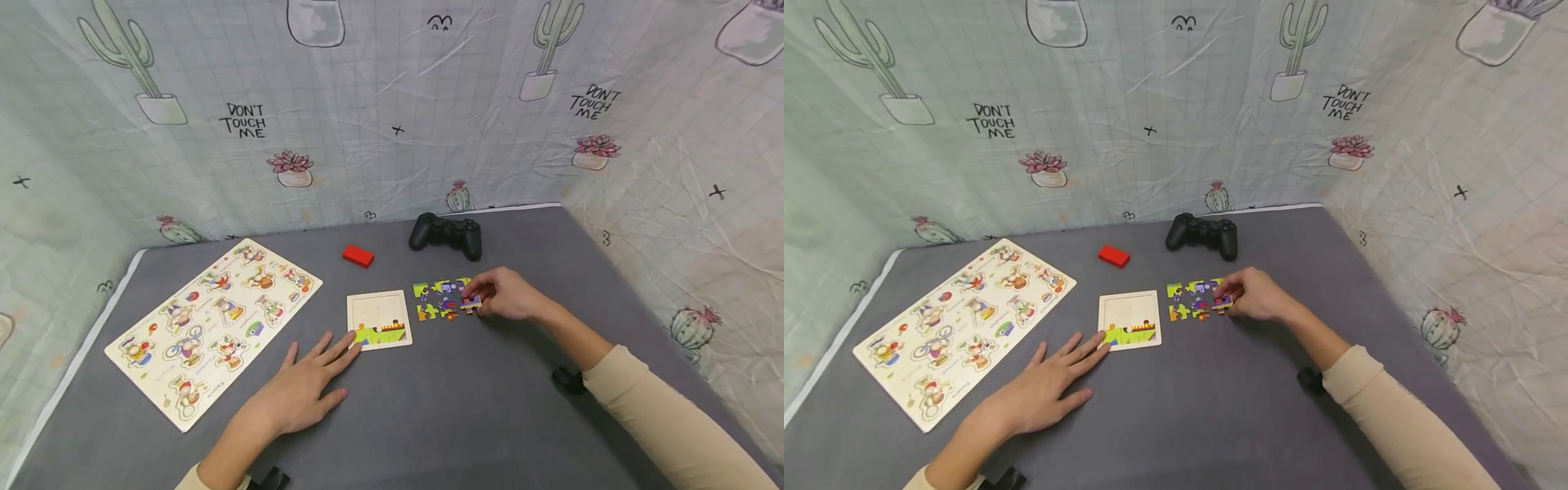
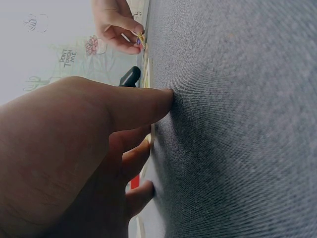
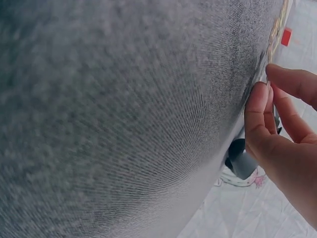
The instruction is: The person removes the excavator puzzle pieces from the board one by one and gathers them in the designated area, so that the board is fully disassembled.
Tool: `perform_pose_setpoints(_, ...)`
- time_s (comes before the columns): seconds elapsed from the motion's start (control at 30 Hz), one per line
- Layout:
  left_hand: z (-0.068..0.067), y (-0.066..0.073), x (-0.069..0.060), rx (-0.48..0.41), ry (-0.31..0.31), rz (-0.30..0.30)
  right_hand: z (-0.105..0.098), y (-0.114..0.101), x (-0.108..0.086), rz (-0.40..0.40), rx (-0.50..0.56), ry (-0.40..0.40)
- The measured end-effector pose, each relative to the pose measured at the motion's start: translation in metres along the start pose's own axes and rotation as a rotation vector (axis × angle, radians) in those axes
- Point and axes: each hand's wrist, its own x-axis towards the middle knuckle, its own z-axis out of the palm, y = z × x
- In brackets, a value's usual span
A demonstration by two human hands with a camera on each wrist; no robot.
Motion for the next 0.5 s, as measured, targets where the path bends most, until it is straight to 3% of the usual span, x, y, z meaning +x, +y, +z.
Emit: perform_pose_setpoints(0.5, 0.002, -0.0007, -0.0001, -0.005, 0.007, 0.002, 0.0044, -0.0027, 0.0025, 0.006, -0.145, 0.016)
